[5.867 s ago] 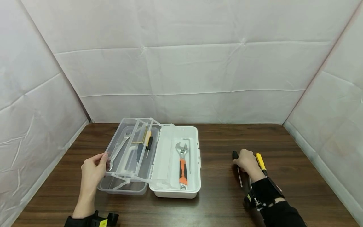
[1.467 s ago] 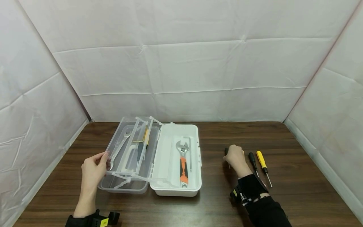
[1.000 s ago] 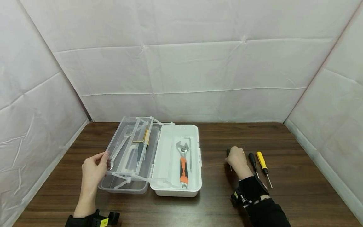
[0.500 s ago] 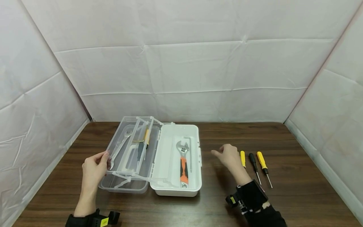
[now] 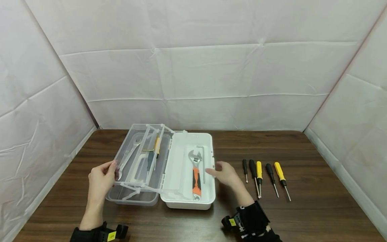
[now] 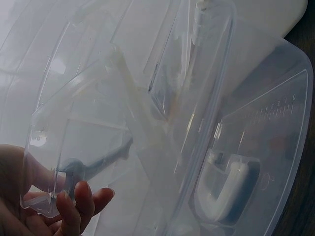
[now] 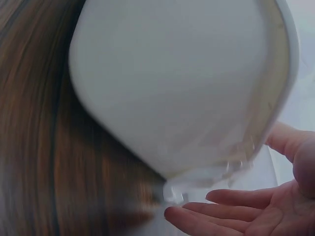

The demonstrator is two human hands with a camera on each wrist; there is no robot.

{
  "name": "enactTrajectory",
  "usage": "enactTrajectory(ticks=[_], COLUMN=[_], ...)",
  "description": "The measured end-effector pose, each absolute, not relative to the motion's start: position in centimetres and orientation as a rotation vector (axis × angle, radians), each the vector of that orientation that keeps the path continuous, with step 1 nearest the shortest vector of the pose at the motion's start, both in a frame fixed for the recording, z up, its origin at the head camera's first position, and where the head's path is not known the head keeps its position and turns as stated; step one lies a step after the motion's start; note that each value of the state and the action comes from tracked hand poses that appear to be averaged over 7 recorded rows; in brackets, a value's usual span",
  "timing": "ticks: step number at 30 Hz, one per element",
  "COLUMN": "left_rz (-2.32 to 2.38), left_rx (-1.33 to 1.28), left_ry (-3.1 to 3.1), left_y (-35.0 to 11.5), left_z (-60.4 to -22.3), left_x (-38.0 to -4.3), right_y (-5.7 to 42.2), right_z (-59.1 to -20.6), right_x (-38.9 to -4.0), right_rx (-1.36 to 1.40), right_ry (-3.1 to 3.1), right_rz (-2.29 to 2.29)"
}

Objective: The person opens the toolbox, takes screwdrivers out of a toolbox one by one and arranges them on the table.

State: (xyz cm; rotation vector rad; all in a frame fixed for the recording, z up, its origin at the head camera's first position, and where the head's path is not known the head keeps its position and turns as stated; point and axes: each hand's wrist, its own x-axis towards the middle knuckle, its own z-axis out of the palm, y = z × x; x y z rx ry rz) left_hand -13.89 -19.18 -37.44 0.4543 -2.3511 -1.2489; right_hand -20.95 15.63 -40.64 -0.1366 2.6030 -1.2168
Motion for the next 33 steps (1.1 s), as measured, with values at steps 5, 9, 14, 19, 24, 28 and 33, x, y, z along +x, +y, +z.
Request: enactTrajectory(ticks=[5, 9, 14, 19, 24, 28, 33], left_rz=[-1.247, -1.244, -1.260, -1.266, -1.253, -1.243, -1.203], left_rx=[0.444, 0.446, 0.450, 0.454, 0.450, 0.450, 0.458], left_ry=[-2.353, -2.355, -2.347, -2.340, -2.321, -2.320, -2.333], left_y=[-19.1, -19.1, -19.0, -19.1, -19.3, -19.2, -18.7], left_z=[-37.5, -37.5, -37.5, -37.6, -37.6, -37.4, -37.0], left_x=[-14.0, -14.0, -14.0, -13.9, -13.9, -14.0, -14.1], right_y=[15.2, 15.1, 15.0, 14.9, 14.8, 14.8, 15.0], right_z=[-41.1, -41.3, -41.5, -41.8, -41.8, -41.8, -41.7], right_x=[-20.9, -20.8, -20.7, -20.7, -20.8, -20.9, -20.8], right_rx=[-0.140, -0.105, -0.063, -0.059, -0.096, -0.094, -0.082], right_ry=[2.574, 2.583, 2.580, 2.589, 2.602, 2.620, 2.598], right_rz=[-1.291, -1.320, -1.368, -1.386, -1.385, -1.372, -1.378])
